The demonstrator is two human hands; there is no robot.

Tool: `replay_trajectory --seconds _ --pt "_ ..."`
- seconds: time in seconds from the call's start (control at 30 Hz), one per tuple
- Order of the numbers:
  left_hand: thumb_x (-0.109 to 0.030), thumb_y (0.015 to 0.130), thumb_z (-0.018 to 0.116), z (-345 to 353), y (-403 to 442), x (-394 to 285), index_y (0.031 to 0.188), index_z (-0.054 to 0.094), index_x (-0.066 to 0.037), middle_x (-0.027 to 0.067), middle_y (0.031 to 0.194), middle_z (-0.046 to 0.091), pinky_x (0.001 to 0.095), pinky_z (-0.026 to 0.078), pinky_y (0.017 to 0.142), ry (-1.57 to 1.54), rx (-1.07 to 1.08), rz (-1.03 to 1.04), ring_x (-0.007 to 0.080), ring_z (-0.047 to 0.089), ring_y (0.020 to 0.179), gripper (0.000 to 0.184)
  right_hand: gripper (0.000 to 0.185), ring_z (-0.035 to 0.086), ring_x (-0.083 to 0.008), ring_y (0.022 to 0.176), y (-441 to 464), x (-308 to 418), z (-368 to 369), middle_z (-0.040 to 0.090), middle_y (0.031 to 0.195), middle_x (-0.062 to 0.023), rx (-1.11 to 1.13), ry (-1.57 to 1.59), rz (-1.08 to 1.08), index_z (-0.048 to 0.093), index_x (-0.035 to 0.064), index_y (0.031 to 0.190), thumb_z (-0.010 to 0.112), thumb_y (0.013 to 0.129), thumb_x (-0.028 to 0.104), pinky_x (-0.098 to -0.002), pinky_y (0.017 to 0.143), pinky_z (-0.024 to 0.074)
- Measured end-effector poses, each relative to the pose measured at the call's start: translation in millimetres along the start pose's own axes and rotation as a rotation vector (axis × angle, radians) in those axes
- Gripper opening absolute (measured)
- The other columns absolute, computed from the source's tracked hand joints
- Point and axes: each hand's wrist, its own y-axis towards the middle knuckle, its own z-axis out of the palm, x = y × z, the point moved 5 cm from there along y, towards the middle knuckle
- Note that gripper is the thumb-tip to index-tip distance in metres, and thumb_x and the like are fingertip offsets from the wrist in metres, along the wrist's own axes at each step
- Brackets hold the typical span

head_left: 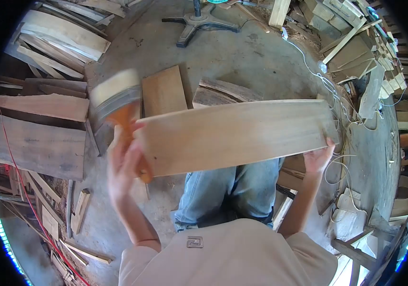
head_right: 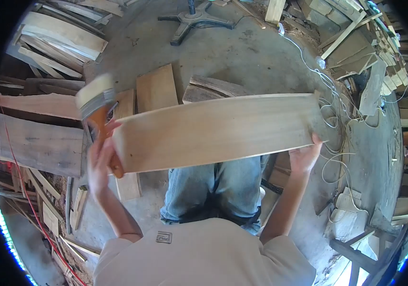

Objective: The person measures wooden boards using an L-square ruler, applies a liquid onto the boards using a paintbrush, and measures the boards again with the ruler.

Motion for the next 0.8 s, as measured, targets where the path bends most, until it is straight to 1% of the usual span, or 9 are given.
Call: replay_trajectory --seconds 0.07,0.13,0.27,0.4,0.47,0.53,0.63,0.7,0.8 --pt "-0.022 0.081 0.048 47 11 -5 0.088 0.059 0.002 0.0185 0.12 0.041 0.0436 0.019 0.099 0.542 -0.066 0.309 0.028 0.037 0.116 0.027 0.052 0.053 -0.0217 0.095 3 -5 -8 0.053 0.106 -0.0076 -0.054 -0.005 0.025 0.046 0.0039 0.11 0.056 0.071 0.037 -0.0346 0.078 0.0448" --pt "-0.023 0.081 0.049 78 8 -26 0.073 0.059 0.001 0.0209 0.123 0.038 0.0473 -0.006 0.1 0.794 0.031 0.433 0.0302 0.007 0.128 0.027 0.052 0.052 -0.0213 0.095 -1 -7 -7 0.053 0.106 -0.0079 -0.099 -0.037 0.025 0.046 0.0042 0.11 0.056 0.071 0.037 -0.0335 0.078 0.0442" --pt "-0.027 0.082 0.047 101 16 -16 0.067 0.056 0.0 0.0206 0.125 0.036 0.0506 -0.005 0.099 0.703 0.194 0.397 0.0347 0.015 0.126 0.032 0.053 0.052 -0.0199 0.093 -8 -8 -2 0.053 0.105 -0.0071 -0.103 -0.028 -0.007 0.046 0.0047 0.11 0.058 0.07 0.037 -0.0322 0.076 0.0439" --pt "-0.028 0.083 0.044 102 15 -16 0.069 0.056 -0.001 0.0188 0.125 0.037 0.0526 -0.005 0.098 0.706 0.246 0.406 0.0352 0.022 0.123 0.033 0.053 0.05 -0.0206 0.094 -15 10 -11 0.053 0.104 -0.0086 -0.474 -0.263 -0.274 0.044 0.0061 0.112 0.067 0.067 0.022 -0.0341 0.077 0.0401" --pt "-0.029 0.083 0.045 104 13 -16 0.069 0.056 -0.001 0.0179 0.125 0.037 0.0535 -0.005 0.098 0.711 0.258 0.424 0.0347 0.022 0.123 0.032 0.053 0.05 -0.0217 0.093 -52 53 45 0.054 0.101 -0.0099 -0.678 -1.259 -1.306 0.045 0.0045 0.112 0.069 0.065 0.013 -0.0353 0.08 0.039" --pt "-0.029 0.082 0.045 104 11 -16 0.069 0.056 -0.002 0.0169 0.125 0.038 0.0544 -0.005 0.097 0.725 0.262 0.436 0.0342 0.022 0.123 0.032 0.051 0.045 -0.0255 0.099 -58 55 93 0.053 0.104 -0.0101 -0.213 -1.516 -1.155 0.049 0.0048 0.11 0.066 0.062 0.005 -0.0385 0.086 0.036" --pt "-0.03 0.082 0.046 103 10 -16 0.07 0.056 -0.002 0.0153 0.125 0.038 0.0555 -0.004 0.097 0.722 0.275 0.456 0.0335 0.023 0.123 0.031 0.04 0.054 -0.0214 0.071 -77 18 161 0.057 0.081 -0.0064 0.584 -1.315 -0.996 0.057 0.0087 0.1 0.058 0.062 -0.003 -0.0327 0.065 0.0469" --pt "-0.03 0.081 0.047 104 9 -18 0.072 0.056 -0.003 0.0151 0.125 0.039 0.0553 -0.003 0.097 0.709 0.326 0.495 0.0323 0.022 0.124 0.03 0.042 0.054 -0.0189 0.062 -90 -17 187 0.055 0.074 -0.0051 0.945 -1.419 -0.821 0.056 0.0139 0.102 0.057 0.063 -0.001 -0.0323 0.055 0.0464" --pt "-0.03 0.081 0.047 104 7 -16 0.075 0.056 -0.004 0.015 0.125 0.038 0.0511 -0.002 0.099 0.66 0.35 0.538 0.0307 0.024 0.123 0.028 0.049 0.053 -0.0213 0.056 -93 -53 204 0.052 0.066 -0.0044 1.034 -1.487 -0.802 0.055 0.0185 0.105 0.056 0.058 0.005 -0.0324 0.049 0.0449"
